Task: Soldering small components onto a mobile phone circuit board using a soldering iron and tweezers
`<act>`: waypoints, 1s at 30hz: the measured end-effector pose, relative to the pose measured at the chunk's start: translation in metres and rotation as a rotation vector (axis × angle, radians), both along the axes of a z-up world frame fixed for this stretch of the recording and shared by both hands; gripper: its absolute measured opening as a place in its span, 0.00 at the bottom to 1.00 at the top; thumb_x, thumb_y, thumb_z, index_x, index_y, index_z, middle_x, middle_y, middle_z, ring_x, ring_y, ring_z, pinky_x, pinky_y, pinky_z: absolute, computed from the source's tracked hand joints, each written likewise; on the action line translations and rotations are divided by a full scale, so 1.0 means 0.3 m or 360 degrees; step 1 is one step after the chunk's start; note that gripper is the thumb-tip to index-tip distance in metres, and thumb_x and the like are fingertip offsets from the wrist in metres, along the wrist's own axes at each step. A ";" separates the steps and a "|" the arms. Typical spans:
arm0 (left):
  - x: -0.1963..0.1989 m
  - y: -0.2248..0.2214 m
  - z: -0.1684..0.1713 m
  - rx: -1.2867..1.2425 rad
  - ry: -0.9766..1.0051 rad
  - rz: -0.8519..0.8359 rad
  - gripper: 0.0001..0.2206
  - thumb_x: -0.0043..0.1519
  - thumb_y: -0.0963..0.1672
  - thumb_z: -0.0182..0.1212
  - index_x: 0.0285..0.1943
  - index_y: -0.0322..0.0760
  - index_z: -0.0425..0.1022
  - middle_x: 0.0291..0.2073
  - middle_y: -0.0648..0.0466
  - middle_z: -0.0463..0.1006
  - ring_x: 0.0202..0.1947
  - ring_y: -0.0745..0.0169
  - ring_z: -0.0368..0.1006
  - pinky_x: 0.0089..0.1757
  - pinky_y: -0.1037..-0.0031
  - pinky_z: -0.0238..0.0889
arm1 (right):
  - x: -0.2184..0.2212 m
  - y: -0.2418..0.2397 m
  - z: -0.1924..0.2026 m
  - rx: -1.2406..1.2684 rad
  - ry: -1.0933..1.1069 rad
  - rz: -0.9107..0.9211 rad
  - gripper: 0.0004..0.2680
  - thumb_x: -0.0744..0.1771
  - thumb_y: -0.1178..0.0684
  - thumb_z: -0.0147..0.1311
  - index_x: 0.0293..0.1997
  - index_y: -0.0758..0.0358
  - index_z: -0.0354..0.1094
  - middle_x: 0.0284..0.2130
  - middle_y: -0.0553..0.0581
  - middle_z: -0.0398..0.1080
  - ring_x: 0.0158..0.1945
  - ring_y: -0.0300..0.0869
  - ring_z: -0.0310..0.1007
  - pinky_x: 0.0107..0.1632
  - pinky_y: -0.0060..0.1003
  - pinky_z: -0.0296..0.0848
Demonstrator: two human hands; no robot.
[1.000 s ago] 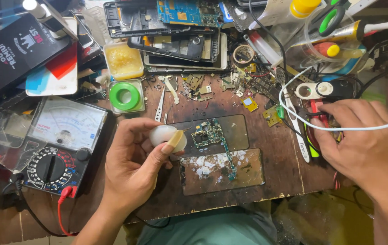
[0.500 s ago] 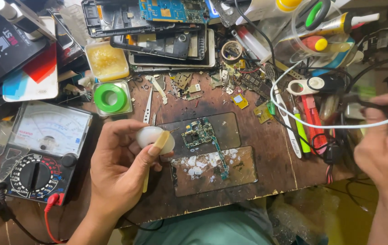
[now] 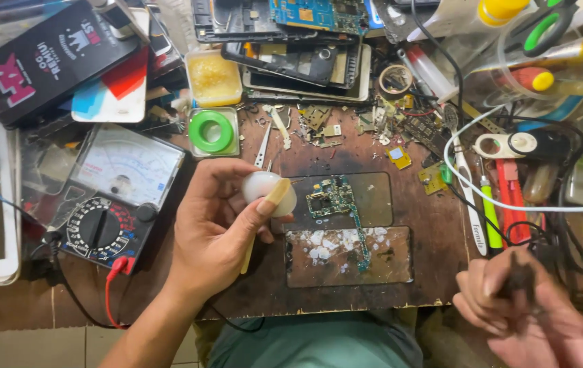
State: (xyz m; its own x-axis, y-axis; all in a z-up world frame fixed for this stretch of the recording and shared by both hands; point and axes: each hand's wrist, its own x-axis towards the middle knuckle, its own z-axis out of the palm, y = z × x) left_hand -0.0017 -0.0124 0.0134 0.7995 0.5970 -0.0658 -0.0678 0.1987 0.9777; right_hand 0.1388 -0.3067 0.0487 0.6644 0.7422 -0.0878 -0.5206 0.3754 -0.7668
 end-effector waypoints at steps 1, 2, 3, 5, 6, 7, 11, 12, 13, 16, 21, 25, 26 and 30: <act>-0.001 -0.002 -0.006 -0.0031 -0.0048 -0.0040 0.13 0.64 0.39 0.61 0.55 0.34 0.63 0.39 0.43 0.78 0.28 0.54 0.84 0.25 0.81 0.72 | -0.021 0.023 0.020 -0.0042 0.0002 0.0118 0.21 0.69 0.39 0.72 0.37 0.69 0.66 0.21 0.52 0.53 0.22 0.36 0.49 0.21 0.28 0.46; -0.002 -0.004 -0.011 -0.0063 -0.0096 -0.0081 0.14 0.64 0.38 0.60 0.55 0.35 0.63 0.40 0.45 0.77 0.32 0.53 0.85 0.24 0.81 0.72 | -0.041 0.044 0.041 -0.0083 0.0003 0.0236 0.33 0.69 0.26 0.83 0.35 0.69 0.60 0.24 0.53 0.53 0.25 0.37 0.49 0.24 0.31 0.47; -0.004 -0.005 -0.009 -0.0055 -0.0099 -0.0077 0.14 0.64 0.38 0.60 0.55 0.35 0.63 0.40 0.45 0.77 0.32 0.53 0.85 0.24 0.81 0.72 | -0.044 0.048 0.018 -0.0076 -0.0001 0.0240 0.33 0.69 0.26 0.83 0.35 0.69 0.60 0.24 0.53 0.53 0.25 0.37 0.49 0.24 0.31 0.47; -0.006 -0.010 -0.006 -0.0085 -0.0109 -0.0133 0.14 0.64 0.39 0.61 0.55 0.35 0.62 0.38 0.45 0.76 0.30 0.50 0.85 0.23 0.82 0.72 | -0.050 0.053 -0.026 -0.0083 0.0169 0.0541 0.32 0.66 0.27 0.80 0.35 0.62 0.54 0.26 0.51 0.50 0.26 0.38 0.44 0.26 0.35 0.44; -0.006 -0.008 -0.010 -0.0083 -0.0113 -0.0132 0.14 0.64 0.39 0.61 0.55 0.35 0.62 0.38 0.45 0.76 0.30 0.50 0.85 0.23 0.82 0.72 | -0.060 0.081 -0.022 -0.0082 0.0164 0.0542 0.32 0.66 0.27 0.80 0.35 0.62 0.54 0.26 0.51 0.50 0.26 0.38 0.44 0.26 0.35 0.44; -0.008 -0.005 -0.014 -0.0192 -0.0148 -0.0152 0.14 0.64 0.39 0.61 0.54 0.34 0.61 0.39 0.44 0.76 0.31 0.47 0.85 0.23 0.81 0.73 | -0.073 0.109 -0.019 -0.0043 0.0128 0.0602 0.30 0.67 0.32 0.80 0.35 0.62 0.53 0.26 0.50 0.50 0.26 0.37 0.44 0.27 0.34 0.44; -0.011 0.008 -0.025 -0.0416 -0.0275 -0.0265 0.15 0.65 0.40 0.61 0.54 0.34 0.58 0.42 0.41 0.75 0.33 0.38 0.85 0.25 0.74 0.77 | -0.058 0.196 0.029 -0.0113 -0.0127 0.0776 0.15 0.70 0.43 0.56 0.41 0.63 0.55 0.31 0.54 0.54 0.28 0.38 0.51 0.30 0.33 0.53; -0.012 0.011 -0.024 -0.0413 -0.0272 -0.0268 0.15 0.65 0.40 0.61 0.54 0.34 0.58 0.42 0.41 0.75 0.33 0.38 0.85 0.25 0.74 0.77 | -0.042 0.183 0.033 -0.0109 -0.0126 0.0773 0.15 0.70 0.43 0.56 0.41 0.63 0.55 0.31 0.54 0.54 0.28 0.38 0.51 0.30 0.33 0.53; -0.011 0.012 -0.023 -0.0484 -0.0294 -0.0303 0.15 0.65 0.40 0.60 0.55 0.34 0.58 0.44 0.40 0.75 0.35 0.33 0.84 0.29 0.69 0.80 | -0.025 0.170 0.039 -0.0489 -0.0242 0.0821 0.13 0.67 0.46 0.54 0.49 0.62 0.57 0.40 0.54 0.57 0.39 0.39 0.58 0.41 0.35 0.60; -0.004 0.017 -0.015 -0.0599 -0.0363 -0.0403 0.15 0.67 0.41 0.59 0.56 0.35 0.58 0.48 0.34 0.75 0.39 0.28 0.83 0.36 0.59 0.82 | 0.012 0.204 0.078 -0.1006 -0.0931 0.0856 0.13 0.66 0.47 0.51 0.54 0.59 0.60 0.45 0.52 0.60 0.44 0.38 0.63 0.48 0.34 0.66; 0.004 0.014 0.000 -0.0613 -0.0453 -0.0473 0.15 0.68 0.42 0.58 0.57 0.35 0.57 0.56 0.34 0.74 0.55 0.29 0.77 0.43 0.50 0.83 | -0.008 0.323 0.118 -0.1036 -0.1395 0.0549 0.10 0.68 0.51 0.47 0.50 0.63 0.68 0.42 0.54 0.69 0.44 0.37 0.74 0.49 0.31 0.72; 0.005 0.025 0.017 -0.0612 -0.0417 -0.0578 0.13 0.69 0.43 0.56 0.55 0.39 0.55 0.65 0.27 0.69 0.42 0.35 0.81 0.38 0.60 0.81 | -0.023 0.382 0.105 -0.1027 -0.1394 0.0580 0.12 0.69 0.50 0.44 0.53 0.62 0.70 0.45 0.52 0.77 0.47 0.37 0.79 0.52 0.32 0.76; 0.005 0.026 0.018 -0.0650 -0.0430 -0.0610 0.12 0.69 0.43 0.55 0.54 0.39 0.54 0.67 0.25 0.65 0.43 0.36 0.80 0.38 0.60 0.81 | -0.025 0.390 0.100 -0.1066 -0.1323 0.0637 0.12 0.70 0.48 0.43 0.53 0.60 0.70 0.45 0.50 0.82 0.47 0.36 0.83 0.53 0.32 0.78; 0.007 0.023 0.021 -0.0661 -0.0438 -0.0620 0.13 0.69 0.43 0.55 0.54 0.40 0.54 0.67 0.26 0.67 0.45 0.39 0.80 0.38 0.61 0.81 | -0.026 0.405 0.078 -0.1211 -0.1558 0.0629 0.12 0.70 0.45 0.42 0.53 0.57 0.66 0.45 0.48 0.82 0.44 0.37 0.82 0.47 0.33 0.75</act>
State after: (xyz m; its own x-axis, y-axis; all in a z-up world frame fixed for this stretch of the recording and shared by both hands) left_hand 0.0005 -0.0054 0.0199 0.9738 0.2272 0.0093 -0.1518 0.6189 0.7707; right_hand 0.1312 -0.1853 0.0722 0.4407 0.8800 -0.1769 0.3978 -0.3682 -0.8404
